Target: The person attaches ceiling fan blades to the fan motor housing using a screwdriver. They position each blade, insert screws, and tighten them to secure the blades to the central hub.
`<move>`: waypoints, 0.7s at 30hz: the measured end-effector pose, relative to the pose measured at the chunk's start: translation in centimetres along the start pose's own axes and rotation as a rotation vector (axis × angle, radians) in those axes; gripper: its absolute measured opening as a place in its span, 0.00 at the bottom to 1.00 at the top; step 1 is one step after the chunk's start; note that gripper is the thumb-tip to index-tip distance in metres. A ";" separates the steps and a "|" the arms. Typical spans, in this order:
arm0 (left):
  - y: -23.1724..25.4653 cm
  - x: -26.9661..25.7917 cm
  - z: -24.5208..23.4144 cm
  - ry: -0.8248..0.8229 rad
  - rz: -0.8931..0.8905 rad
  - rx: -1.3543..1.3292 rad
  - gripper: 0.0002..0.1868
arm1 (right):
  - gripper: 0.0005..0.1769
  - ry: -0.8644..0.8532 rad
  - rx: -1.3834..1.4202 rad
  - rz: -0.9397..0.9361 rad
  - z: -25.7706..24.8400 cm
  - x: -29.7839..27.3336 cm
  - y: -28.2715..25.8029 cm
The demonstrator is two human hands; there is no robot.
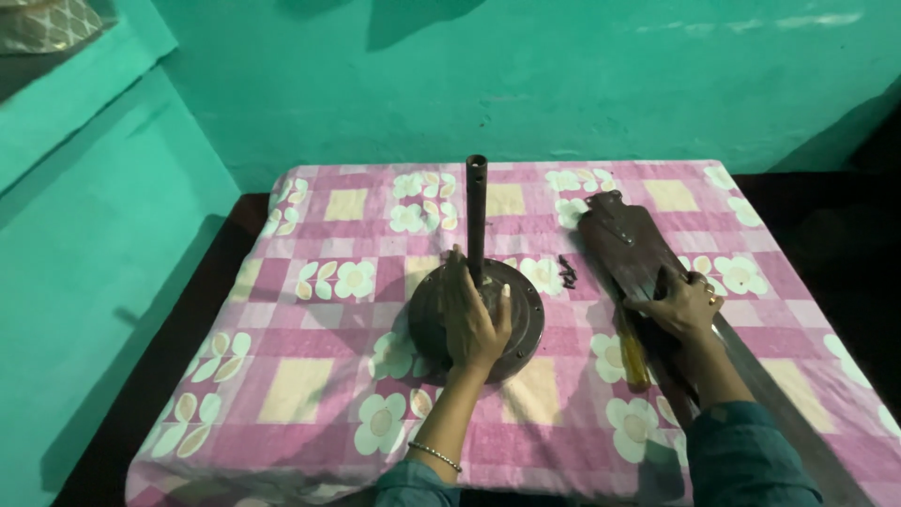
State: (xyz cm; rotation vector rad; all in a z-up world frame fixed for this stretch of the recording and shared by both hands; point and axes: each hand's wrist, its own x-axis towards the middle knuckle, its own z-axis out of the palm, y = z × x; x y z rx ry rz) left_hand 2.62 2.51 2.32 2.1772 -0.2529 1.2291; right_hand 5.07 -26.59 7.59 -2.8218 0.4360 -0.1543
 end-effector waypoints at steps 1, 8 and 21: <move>-0.2 0.0 0.1 0.006 0.021 0.022 0.42 | 0.68 0.021 0.001 -0.067 -0.3 -0.2 0.3; 0.9 -3.4 1.1 -0.106 0.344 -0.114 0.40 | 0.70 0.072 0.103 -0.518 -2.3 -2.8 3.3; 5.4 -1.1 9.7 -0.558 -1.142 -1.437 0.25 | 0.53 0.476 -0.063 -0.859 -3.3 -6.7 1.9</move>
